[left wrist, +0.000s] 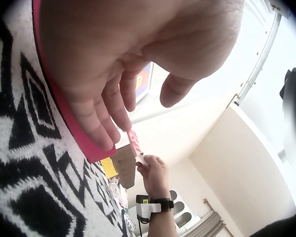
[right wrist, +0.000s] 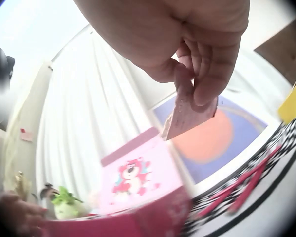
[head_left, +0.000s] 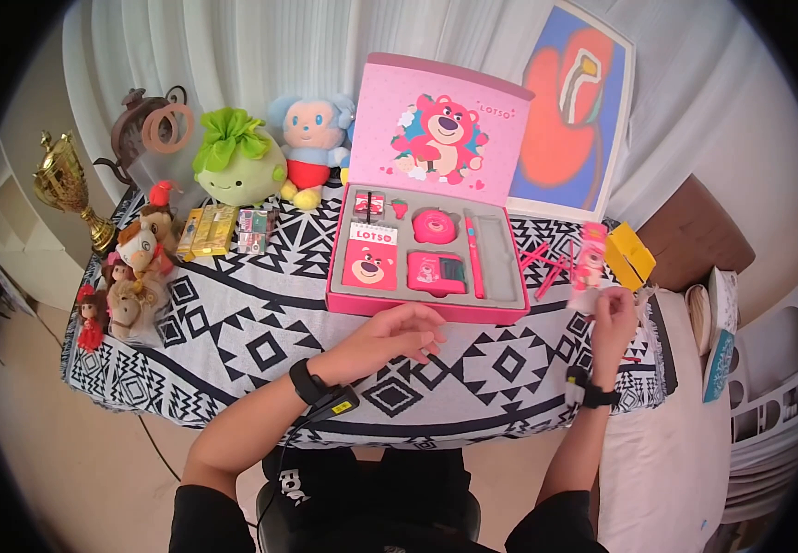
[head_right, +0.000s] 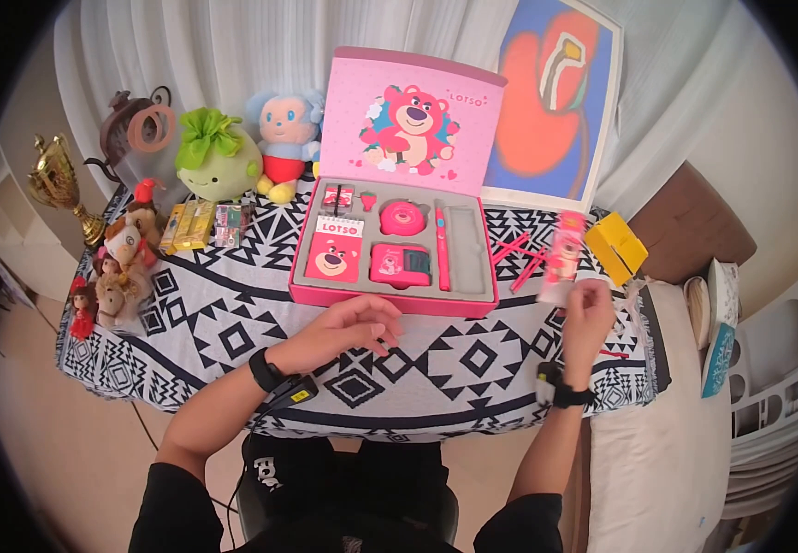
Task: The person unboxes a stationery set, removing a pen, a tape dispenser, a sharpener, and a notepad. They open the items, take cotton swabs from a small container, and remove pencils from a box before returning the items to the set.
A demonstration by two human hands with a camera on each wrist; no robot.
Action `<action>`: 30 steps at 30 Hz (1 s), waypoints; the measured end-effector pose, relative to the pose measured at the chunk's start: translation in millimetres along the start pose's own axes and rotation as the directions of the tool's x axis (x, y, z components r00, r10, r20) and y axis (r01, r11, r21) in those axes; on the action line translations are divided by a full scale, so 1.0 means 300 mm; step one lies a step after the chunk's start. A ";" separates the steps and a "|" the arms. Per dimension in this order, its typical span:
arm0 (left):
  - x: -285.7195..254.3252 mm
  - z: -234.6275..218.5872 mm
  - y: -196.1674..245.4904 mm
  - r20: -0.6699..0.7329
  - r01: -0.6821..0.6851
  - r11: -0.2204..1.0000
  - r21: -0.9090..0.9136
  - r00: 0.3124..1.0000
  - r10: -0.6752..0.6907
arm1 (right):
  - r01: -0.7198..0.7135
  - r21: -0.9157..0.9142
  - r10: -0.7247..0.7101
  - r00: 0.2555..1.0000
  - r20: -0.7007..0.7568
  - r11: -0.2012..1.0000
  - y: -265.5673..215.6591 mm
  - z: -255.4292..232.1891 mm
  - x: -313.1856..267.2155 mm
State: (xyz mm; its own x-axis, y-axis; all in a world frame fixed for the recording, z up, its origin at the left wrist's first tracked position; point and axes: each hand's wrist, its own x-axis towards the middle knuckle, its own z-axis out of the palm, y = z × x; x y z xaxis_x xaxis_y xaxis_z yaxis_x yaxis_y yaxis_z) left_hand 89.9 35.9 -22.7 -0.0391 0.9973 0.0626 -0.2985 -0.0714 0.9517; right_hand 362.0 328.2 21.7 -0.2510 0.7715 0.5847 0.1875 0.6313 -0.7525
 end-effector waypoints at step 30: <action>0.006 -0.004 0.032 -0.238 -0.211 0.871 -0.445 0.965 0.112 | -0.036 -0.636 0.133 0.986 0.104 0.771 0.438 0.060 0.208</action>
State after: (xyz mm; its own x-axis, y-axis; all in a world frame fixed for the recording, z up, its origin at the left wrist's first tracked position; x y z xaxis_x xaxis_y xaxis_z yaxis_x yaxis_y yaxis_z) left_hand 85.9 37.0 -13.8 -0.2981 0.9498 0.0952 -0.6756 -0.2804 0.6818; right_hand 354.0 457.8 -46.1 -0.3213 0.8359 0.4451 0.7578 0.5088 -0.4085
